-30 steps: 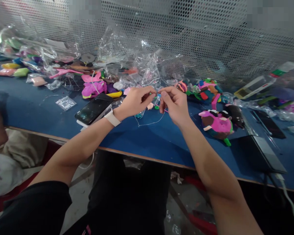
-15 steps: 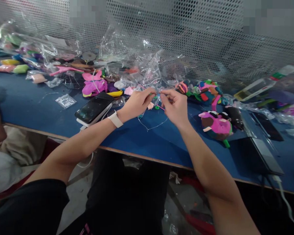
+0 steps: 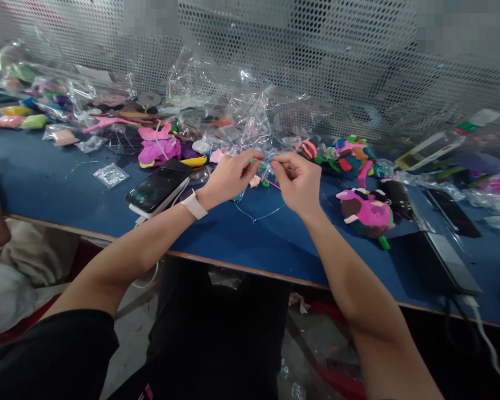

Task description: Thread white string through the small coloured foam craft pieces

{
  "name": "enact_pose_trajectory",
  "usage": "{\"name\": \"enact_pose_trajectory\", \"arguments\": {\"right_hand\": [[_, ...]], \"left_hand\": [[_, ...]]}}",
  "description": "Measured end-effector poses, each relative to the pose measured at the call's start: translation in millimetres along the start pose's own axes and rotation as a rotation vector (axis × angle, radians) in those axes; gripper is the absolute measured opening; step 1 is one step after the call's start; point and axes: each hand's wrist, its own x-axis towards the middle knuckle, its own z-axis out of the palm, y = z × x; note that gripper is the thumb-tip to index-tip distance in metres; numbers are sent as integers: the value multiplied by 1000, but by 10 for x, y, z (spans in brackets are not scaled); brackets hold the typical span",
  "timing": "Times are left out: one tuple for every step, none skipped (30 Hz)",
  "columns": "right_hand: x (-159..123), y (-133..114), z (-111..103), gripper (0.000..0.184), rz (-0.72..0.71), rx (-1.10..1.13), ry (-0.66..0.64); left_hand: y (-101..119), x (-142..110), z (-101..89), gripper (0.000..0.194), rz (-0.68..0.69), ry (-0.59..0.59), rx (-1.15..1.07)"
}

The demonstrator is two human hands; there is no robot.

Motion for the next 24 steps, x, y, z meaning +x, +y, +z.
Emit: {"name": "enact_pose_trajectory", "arguments": {"right_hand": [[-2,7,-3,46,-2,-11,3],[-3,14,-5,47,-1,-17,5],[-5,22,-5,47,2,-18,4],[-6,28,-4,47,7,-13,1],[-7,34,-1,46,13,-4,-5],[-8,37,2,45,16,10,-9],[-9,39,7,44,18,28,-9],[-8,39,12,44,19,46,-7],[-8,39,17,44,21,63,-3],[-6,38,22,45,24,75,3],[-3,39,26,46,30,84,7],[1,41,30,47,38,90,6],[5,46,32,49,49,98,1],[11,56,32,50,59,109,-3],[18,69,31,51,71,123,-8],[26,87,28,51,82,138,-12],[35,109,23,53,91,149,-10],[44,134,17,54,100,158,-3],[53,161,10,55,108,164,7],[61,187,3,55,113,172,15],[69,211,-3,55,118,181,21],[77,231,-9,55,121,190,26],[84,248,-15,54,123,198,33],[91,260,-19,53,120,203,41]], "left_hand": [[21,2,-2,24,-33,-1,-69],[39,4,-5,21,-74,-12,-155],[54,5,-9,19,-120,-37,-255],[66,6,-13,19,-172,-74,-361],[75,6,-17,20,-226,-120,-465],[82,7,-19,22,-275,-169,-560],[89,7,-20,25,-318,-217,-643],[97,8,-20,28,-353,-257,-714],[107,9,-18,31,-380,-288,-774],[118,11,-16,35,-400,-312,-824],[129,14,-14,38,-417,-329,-867],[140,18,-14,41,-431,-344,-905],[149,20,-14,41,-444,-356,-940],[154,22,-16,40,-456,-370,-976],[154,23,-19,38,-467,-385,-1012],[149,22,-23,36,-474,-401,-1040],[138,19,-26,34,-476,-417,-1057],[125,15,-28,32,-475,-429,-1061],[110,11,-29,31,-472,-439,-1055],[96,7,-27,30,-468,-445,-1043],[84,3,-23,30,-464,-446,-1029],[75,-1,-17,30,-462,-442,-1016],[71,-3,-9,30,-460,-431,-1005],[69,-5,2,28,-455,-413,-994]]}}
